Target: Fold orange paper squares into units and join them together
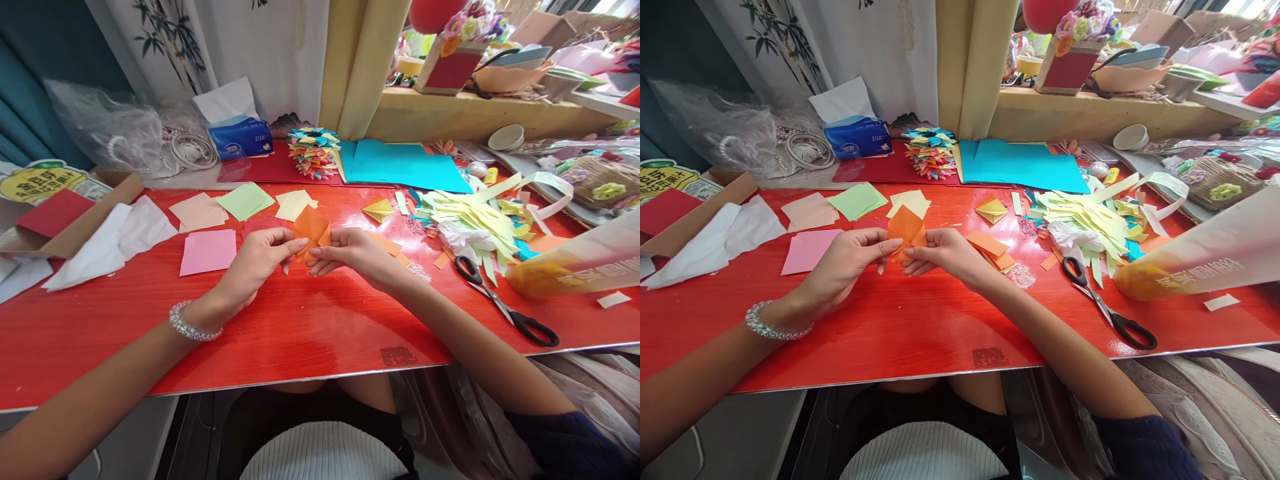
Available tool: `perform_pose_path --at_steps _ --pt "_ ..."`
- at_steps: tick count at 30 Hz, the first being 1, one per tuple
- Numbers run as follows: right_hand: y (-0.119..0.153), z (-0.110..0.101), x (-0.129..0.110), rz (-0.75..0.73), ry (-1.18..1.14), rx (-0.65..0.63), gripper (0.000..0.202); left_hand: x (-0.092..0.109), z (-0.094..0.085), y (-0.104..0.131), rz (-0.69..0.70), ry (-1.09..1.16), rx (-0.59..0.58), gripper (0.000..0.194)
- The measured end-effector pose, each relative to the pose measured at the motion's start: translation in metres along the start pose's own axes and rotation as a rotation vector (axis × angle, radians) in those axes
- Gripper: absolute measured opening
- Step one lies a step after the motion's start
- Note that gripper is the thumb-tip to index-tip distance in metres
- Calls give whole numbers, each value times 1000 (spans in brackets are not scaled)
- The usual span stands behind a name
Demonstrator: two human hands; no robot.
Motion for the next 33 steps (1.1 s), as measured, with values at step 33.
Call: perform_pose_path --at_steps 33 --pt "-3 -2 4 -67 54 77 19 -22 13 1 -209 99 -119 20"
Point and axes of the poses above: each hand's wrist, its own y-axis away from the middle knuckle, its own z-axis out of the palm, x = y × z, the point moved 9 cm from there along -y, towards the middle knuckle, and after that the axes turned 9 degrees about y, right-handed, at the moved point
